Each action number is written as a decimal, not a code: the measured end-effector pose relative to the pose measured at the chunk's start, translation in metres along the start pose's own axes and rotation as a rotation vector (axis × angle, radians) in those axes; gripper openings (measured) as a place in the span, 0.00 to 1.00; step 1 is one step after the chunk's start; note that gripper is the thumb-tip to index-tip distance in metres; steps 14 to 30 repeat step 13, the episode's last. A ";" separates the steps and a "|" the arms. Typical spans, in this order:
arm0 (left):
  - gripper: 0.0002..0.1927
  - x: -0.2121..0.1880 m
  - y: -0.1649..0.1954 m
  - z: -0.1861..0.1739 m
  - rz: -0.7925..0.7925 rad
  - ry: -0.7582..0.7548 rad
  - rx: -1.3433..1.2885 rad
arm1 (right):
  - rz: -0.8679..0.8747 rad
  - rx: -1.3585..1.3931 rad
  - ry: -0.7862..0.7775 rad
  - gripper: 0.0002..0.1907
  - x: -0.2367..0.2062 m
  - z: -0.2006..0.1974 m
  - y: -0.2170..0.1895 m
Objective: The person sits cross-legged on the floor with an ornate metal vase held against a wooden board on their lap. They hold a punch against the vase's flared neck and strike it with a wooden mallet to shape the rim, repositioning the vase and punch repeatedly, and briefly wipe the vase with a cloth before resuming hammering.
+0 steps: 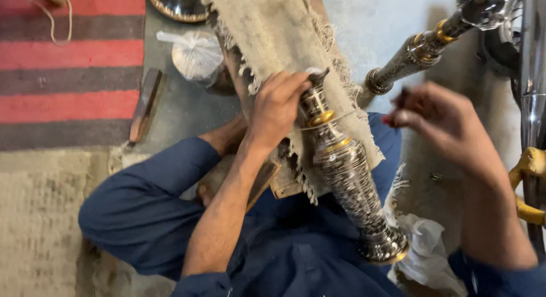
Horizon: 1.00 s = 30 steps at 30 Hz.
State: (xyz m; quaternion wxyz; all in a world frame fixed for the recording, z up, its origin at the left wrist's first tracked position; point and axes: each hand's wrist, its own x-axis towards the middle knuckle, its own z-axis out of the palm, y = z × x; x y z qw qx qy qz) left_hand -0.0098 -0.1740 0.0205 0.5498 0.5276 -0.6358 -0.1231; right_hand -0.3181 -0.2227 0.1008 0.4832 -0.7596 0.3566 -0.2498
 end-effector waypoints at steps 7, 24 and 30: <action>0.19 -0.007 0.013 -0.012 0.024 0.020 0.238 | 0.055 0.231 -0.174 0.17 0.083 0.023 -0.028; 0.22 -0.099 0.056 -0.103 -0.565 -0.159 0.036 | -0.217 -0.210 -0.366 0.22 0.105 0.053 -0.062; 0.22 -0.099 0.056 -0.103 -0.565 -0.159 0.036 | -0.217 -0.210 -0.366 0.22 0.105 0.053 -0.062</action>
